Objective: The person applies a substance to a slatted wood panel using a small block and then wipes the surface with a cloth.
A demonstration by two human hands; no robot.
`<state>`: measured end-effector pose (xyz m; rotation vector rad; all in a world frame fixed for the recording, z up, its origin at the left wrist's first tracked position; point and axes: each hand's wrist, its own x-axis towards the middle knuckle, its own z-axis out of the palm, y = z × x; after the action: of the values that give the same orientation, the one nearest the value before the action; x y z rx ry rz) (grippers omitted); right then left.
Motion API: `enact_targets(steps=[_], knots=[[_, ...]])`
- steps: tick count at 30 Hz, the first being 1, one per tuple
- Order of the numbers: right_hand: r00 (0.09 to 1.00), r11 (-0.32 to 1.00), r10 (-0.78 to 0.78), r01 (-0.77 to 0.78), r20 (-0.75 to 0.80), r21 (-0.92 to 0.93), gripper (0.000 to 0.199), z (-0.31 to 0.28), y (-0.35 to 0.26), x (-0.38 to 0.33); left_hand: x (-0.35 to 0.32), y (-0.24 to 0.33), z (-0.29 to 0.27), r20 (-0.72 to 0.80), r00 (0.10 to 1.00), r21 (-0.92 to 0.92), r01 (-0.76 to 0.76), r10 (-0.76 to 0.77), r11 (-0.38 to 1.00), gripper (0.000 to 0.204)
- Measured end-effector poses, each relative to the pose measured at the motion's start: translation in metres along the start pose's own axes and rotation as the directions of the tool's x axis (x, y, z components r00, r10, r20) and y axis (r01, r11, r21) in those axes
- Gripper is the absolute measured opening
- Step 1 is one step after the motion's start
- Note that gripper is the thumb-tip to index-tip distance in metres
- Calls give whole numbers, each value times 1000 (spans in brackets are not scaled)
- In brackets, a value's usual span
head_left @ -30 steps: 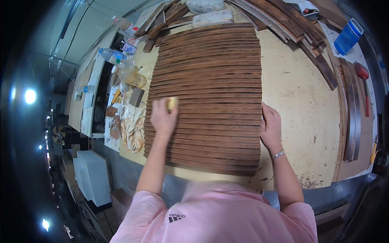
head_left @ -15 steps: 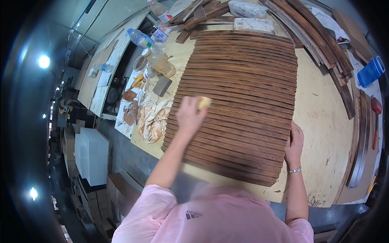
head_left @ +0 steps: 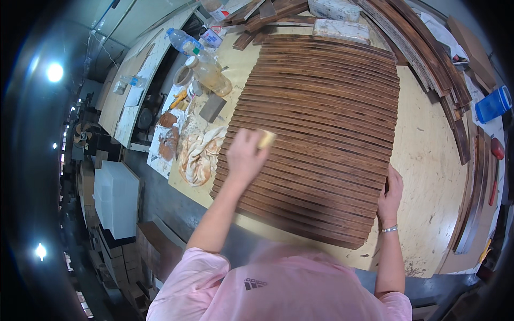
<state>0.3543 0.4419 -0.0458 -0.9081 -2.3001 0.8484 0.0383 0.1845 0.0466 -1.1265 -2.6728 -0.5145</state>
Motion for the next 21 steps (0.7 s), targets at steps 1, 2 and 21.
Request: enact_targets(steps=[1, 2, 21], knots=[[1000, 1000, 3, -3, 2, -5, 62, 1, 0, -1, 1, -23, 1, -60, 995, -9, 78, -79, 997, 29], [1000, 1000, 4, -4, -3, -12, 63, 0, 0, -1, 2, -53, 0, -119, 984, 11, 135, -133, 991, 30], [1000, 1000, 27, -27, 3, 8, 59, -1, -3, -1, -1, -61, -26, -245, 930, -35, 273, -273, 961, 26]])
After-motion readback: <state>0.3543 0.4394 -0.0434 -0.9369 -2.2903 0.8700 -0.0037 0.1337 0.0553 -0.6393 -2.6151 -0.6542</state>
